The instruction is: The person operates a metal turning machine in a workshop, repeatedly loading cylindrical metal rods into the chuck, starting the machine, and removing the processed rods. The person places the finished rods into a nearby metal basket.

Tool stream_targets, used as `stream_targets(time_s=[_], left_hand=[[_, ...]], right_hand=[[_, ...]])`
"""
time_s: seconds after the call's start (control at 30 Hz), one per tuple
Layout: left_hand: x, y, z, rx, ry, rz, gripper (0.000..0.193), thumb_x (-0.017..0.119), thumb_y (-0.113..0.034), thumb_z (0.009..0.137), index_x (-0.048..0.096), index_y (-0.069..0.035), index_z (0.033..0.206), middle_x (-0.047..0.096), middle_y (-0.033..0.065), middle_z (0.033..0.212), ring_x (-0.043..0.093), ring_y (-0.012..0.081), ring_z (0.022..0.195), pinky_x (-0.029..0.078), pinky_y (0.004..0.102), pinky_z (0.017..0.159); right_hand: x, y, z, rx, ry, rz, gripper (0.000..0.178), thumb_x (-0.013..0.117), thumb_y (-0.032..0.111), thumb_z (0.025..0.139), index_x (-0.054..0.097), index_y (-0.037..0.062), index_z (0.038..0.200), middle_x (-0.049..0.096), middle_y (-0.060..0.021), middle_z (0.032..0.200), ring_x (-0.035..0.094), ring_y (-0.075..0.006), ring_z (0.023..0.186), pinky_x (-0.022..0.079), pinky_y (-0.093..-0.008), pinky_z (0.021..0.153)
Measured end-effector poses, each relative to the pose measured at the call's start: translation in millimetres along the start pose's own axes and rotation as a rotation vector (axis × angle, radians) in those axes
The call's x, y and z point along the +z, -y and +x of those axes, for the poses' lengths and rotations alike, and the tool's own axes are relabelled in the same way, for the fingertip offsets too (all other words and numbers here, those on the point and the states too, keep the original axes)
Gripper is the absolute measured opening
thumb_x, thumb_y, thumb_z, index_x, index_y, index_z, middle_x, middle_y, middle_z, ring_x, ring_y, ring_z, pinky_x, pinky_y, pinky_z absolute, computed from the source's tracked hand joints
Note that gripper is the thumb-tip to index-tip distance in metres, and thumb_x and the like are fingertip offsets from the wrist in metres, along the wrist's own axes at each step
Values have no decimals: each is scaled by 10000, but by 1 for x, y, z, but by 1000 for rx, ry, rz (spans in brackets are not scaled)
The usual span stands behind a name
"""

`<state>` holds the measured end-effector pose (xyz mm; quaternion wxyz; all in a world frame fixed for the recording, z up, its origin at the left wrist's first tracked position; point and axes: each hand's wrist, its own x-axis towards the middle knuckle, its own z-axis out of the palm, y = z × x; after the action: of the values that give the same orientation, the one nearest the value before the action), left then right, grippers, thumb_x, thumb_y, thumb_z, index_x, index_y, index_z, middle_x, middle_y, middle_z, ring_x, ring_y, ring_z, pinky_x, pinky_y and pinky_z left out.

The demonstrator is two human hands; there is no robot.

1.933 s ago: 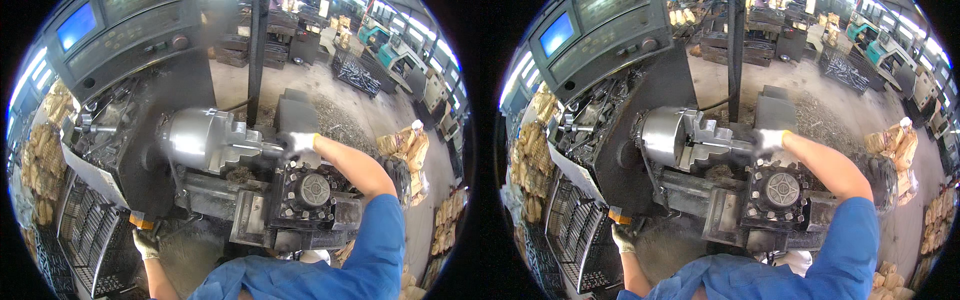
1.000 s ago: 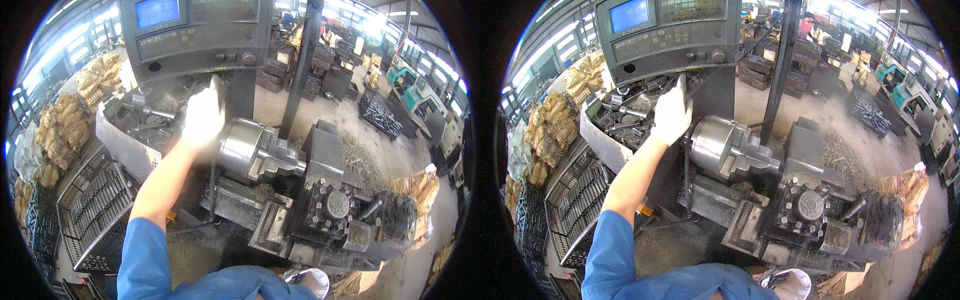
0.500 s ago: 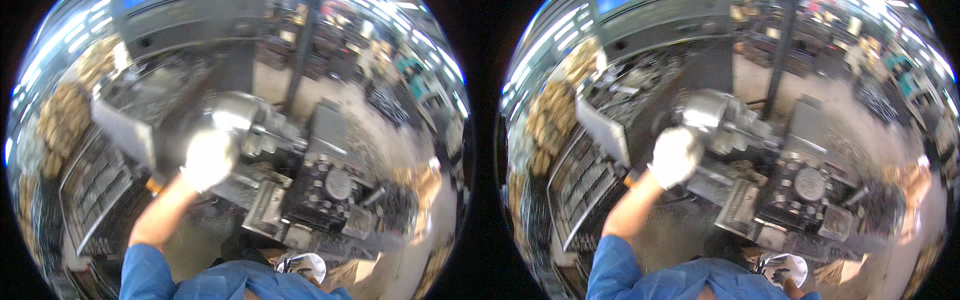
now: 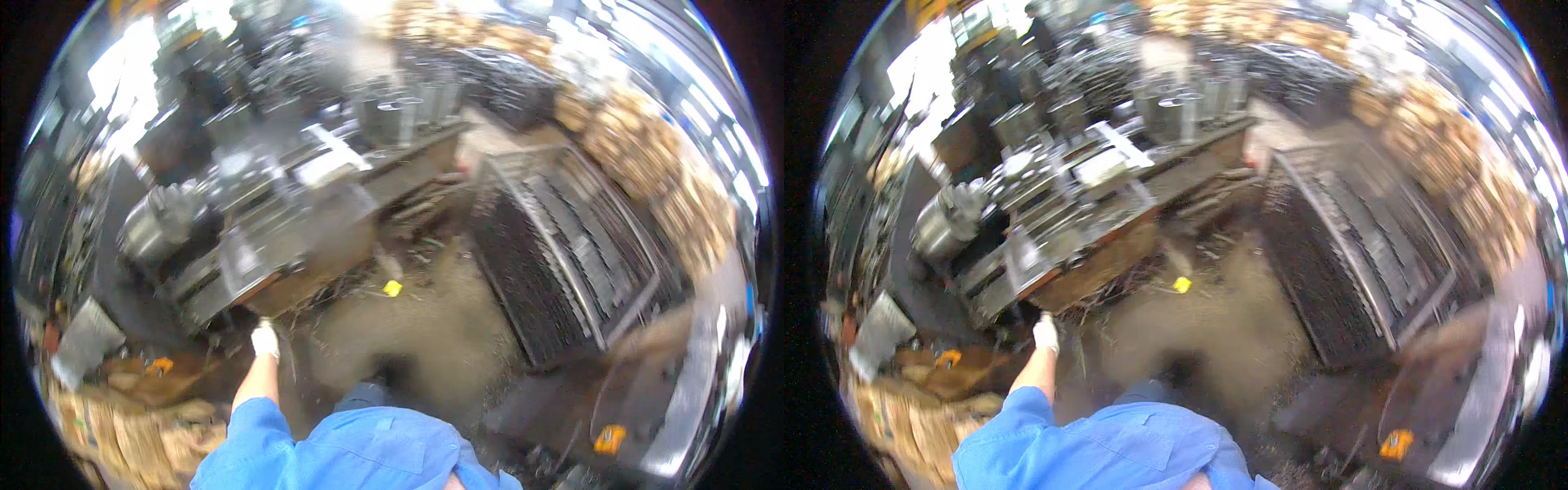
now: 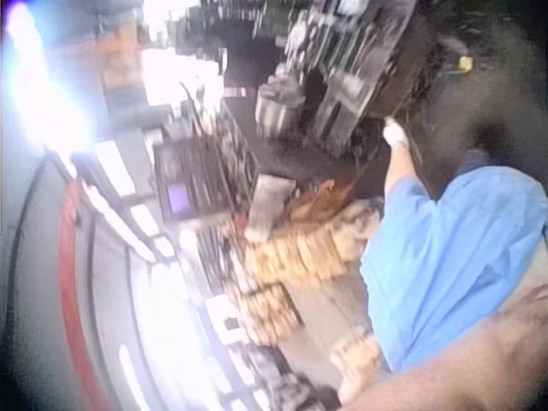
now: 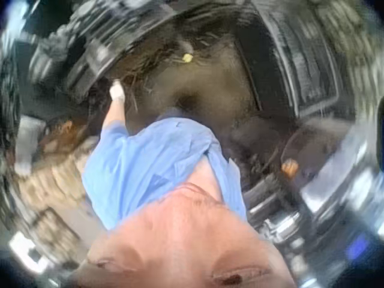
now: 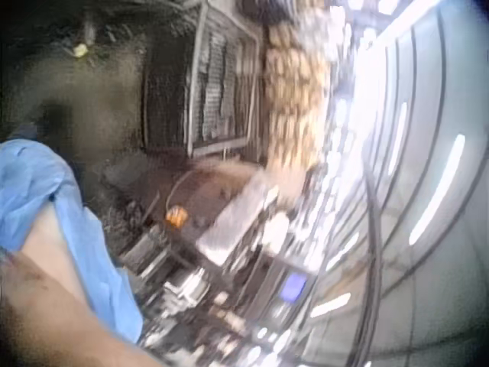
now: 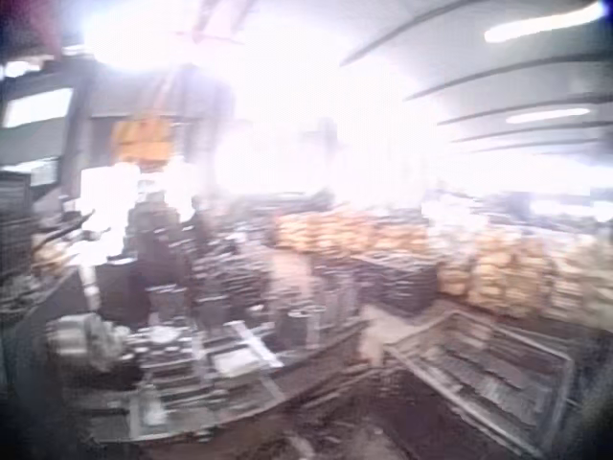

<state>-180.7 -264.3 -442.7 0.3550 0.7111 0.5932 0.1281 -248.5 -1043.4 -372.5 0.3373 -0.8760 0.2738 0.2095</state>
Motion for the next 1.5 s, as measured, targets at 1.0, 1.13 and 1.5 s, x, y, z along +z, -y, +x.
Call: stream_targets(time_s=[1.0, 1.13, 1.5], left_hand=[[-145, -202, 45, 562, -100, 9, 376, 629, -201, 979, 688, 6, 1288, 714, 244, 1270, 679, 401, 1201, 516, 423, 1057], [-118, -209, 172, 564, 33, 313, 553, 654, -272, 932, 588, 10, 1404, 656, 263, 1354, 614, 448, 1282, 491, 484, 1102], [-147, -230, 116, 705, -149, 149, 344, 729, -213, 887, 706, -40, 1183, 730, 185, 1154, 687, 383, 1074, 529, 492, 969]], right_hand=[[143, 424, 277, -397, 716, -484, 213, 688, 168, 967, 775, -18, 1028, 785, -119, 890, 795, -247, 734, 622, -361, 593], [166, 482, 262, -550, 581, -646, 250, 706, 217, 951, 799, 6, 1048, 801, -114, 898, 787, -252, 749, 618, -369, 632], [153, 677, 106, -1049, 294, -190, 169, 660, 13, 907, 729, -49, 1048, 778, -130, 950, 736, -185, 844, 599, -341, 780]])
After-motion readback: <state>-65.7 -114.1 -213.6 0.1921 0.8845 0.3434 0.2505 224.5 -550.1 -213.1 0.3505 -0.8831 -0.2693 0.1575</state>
